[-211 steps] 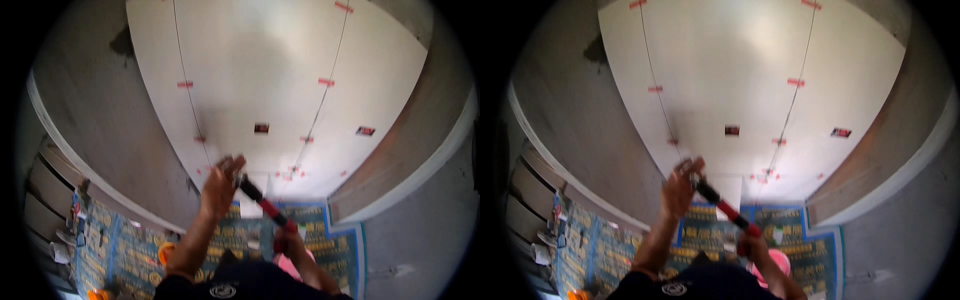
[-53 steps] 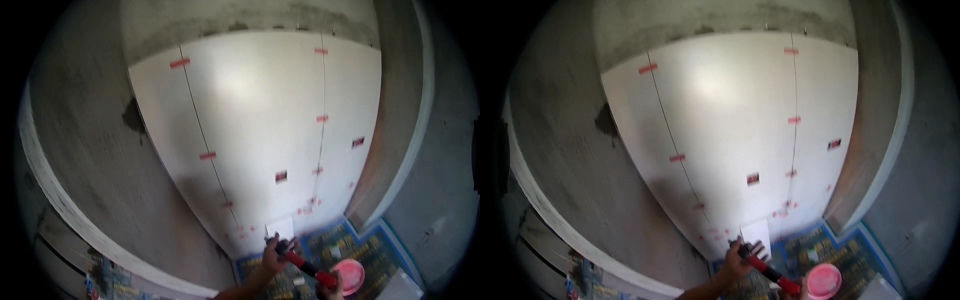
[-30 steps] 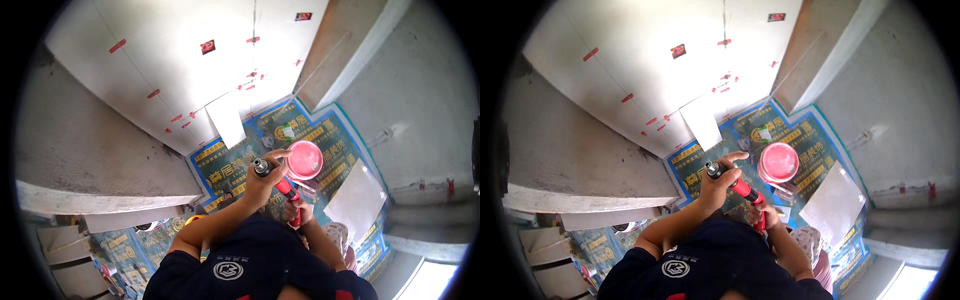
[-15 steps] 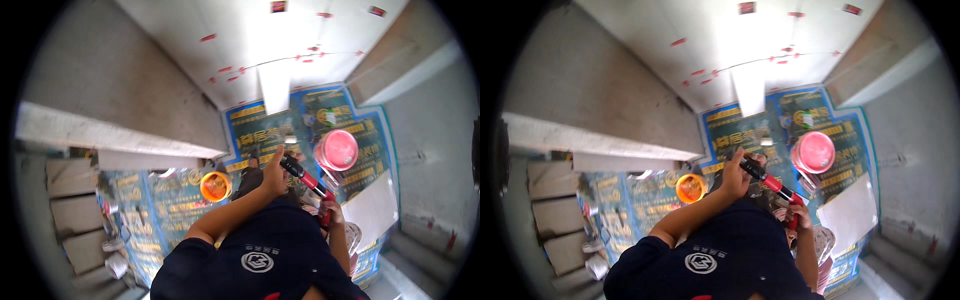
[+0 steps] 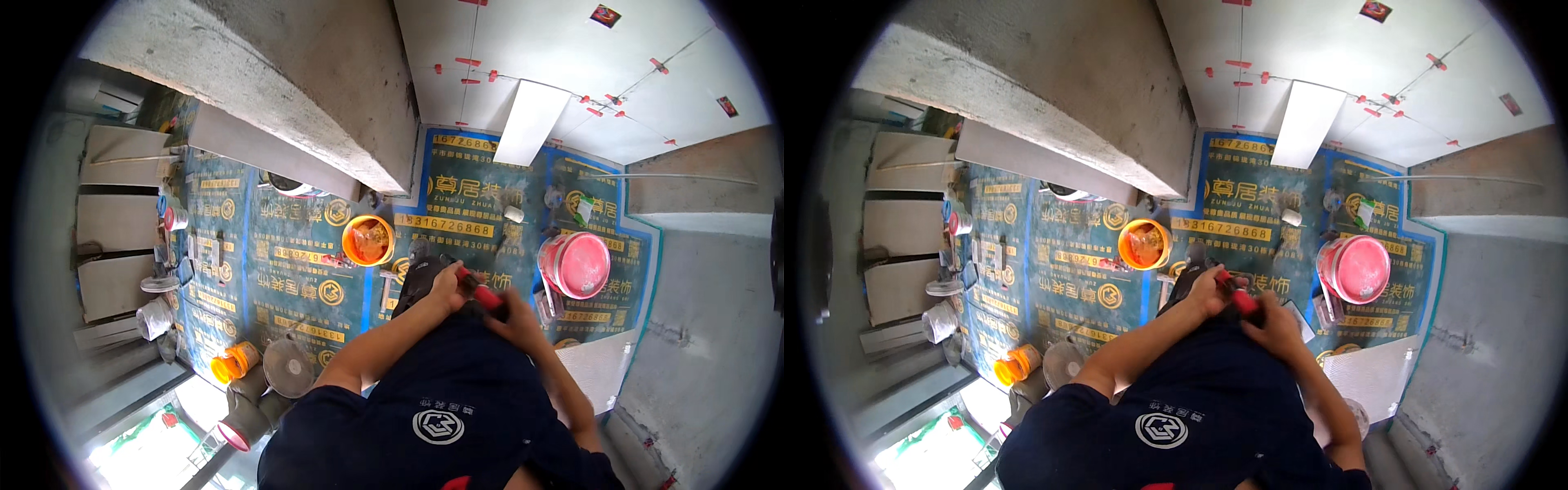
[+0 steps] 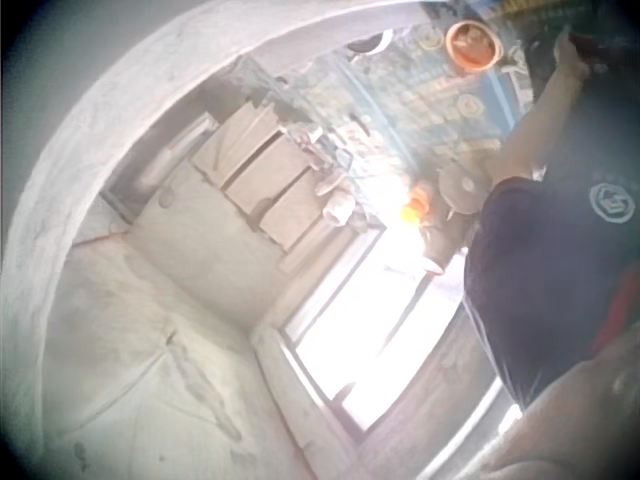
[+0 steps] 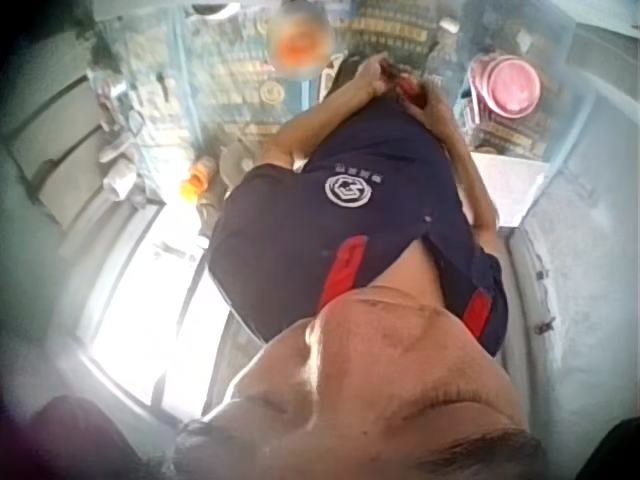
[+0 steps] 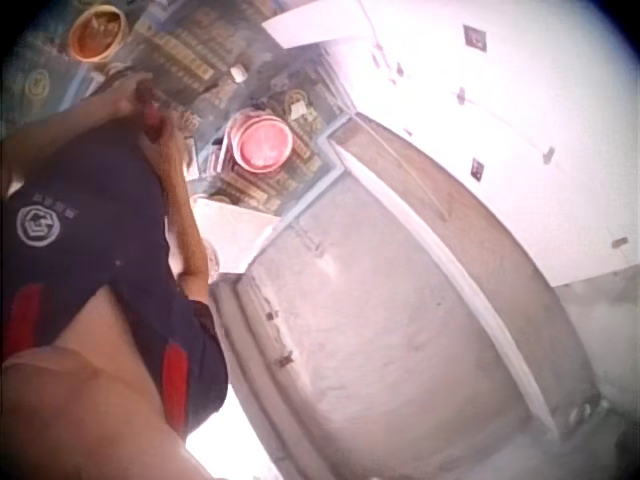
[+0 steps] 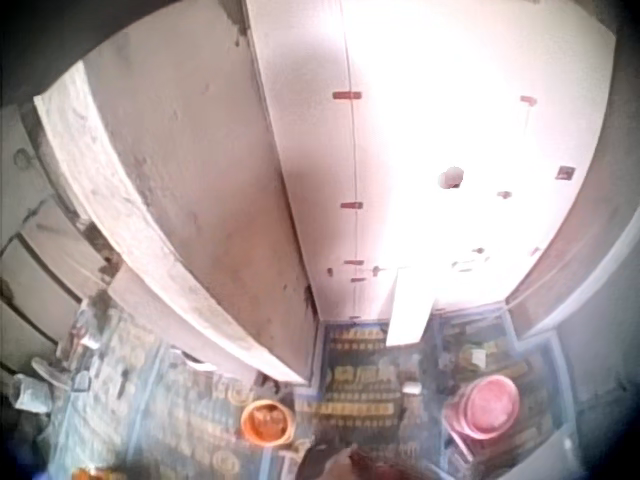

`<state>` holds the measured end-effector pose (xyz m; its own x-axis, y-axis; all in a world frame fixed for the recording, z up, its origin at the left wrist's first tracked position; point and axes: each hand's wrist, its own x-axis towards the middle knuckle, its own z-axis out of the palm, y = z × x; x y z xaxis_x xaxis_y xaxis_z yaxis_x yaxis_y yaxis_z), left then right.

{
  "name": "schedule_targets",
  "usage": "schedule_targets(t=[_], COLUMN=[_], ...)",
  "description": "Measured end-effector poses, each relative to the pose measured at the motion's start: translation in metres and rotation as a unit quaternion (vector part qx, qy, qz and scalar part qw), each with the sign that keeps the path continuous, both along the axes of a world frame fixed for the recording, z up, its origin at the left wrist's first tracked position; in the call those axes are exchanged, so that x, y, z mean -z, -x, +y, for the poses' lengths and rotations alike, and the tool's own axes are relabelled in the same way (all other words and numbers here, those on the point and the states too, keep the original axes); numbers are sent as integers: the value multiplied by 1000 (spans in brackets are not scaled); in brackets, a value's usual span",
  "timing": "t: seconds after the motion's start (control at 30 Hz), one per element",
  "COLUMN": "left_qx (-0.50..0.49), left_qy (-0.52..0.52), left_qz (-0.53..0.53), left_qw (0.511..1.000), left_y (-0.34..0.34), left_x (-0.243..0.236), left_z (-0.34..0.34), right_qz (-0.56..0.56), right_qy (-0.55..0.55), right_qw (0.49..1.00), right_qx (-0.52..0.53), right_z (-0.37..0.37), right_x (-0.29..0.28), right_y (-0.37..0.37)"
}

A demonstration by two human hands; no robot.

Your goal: The person installs tiles on a wall by using a nail gun to secure metal brackets at the top of the tiles, then wipes the wall and applies adhesive or grout along the seams.

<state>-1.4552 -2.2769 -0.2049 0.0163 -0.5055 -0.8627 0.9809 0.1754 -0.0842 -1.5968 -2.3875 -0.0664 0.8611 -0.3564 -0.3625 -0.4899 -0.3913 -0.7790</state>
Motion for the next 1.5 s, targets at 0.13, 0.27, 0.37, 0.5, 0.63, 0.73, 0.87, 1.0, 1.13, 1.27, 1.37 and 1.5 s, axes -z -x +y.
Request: schedule_targets(t=[0.13,0.27,0.37,0.5,0.63,0.73,0.87,1.0,1.13,1.27,1.37,1.5], left_qx=[30,16,69,169,173,299,597,766,759,818,807,766], left_qy=[5,-33,-126,-171,-241,-262,-309,-308,-241,-111,-51,-3], left_qz=[2,25,-24,-149,-159,-242,-434,-517,-435,-383,-425,-507], left_qw=[1000,999,989,959,942,885,600,226,419,414,408,395], left_y=[-5,-41,-64,-115,-166,-209,-237,-221,-165,-87,-72,-90], left_x=[10,17,59,109,184,232,280,298,291,247,214,149], left_z=[33,82,127,171,218,224,227,238,326,317,280,209], right_qz=[56,-41,5,88,212,231,340,378,373,282,204,181], right_qy=[-29,-115,-73,-182,-85,-137,-218,-260,-214,-233,-296,-297], right_qw=[987,971,986,977,947,903,798,772,843,854,811,808], right_qx=[-151,-207,-148,71,224,334,448,440,324,370,462,475], right_z=[21,42,62,67,81,106,137,163,148,128,103,60], right_x=[17,61,79,120,152,171,156,156,148,147,152,145], right_y=[-54,-62,-57,-25,53,129,160,147,83,78,79,89])
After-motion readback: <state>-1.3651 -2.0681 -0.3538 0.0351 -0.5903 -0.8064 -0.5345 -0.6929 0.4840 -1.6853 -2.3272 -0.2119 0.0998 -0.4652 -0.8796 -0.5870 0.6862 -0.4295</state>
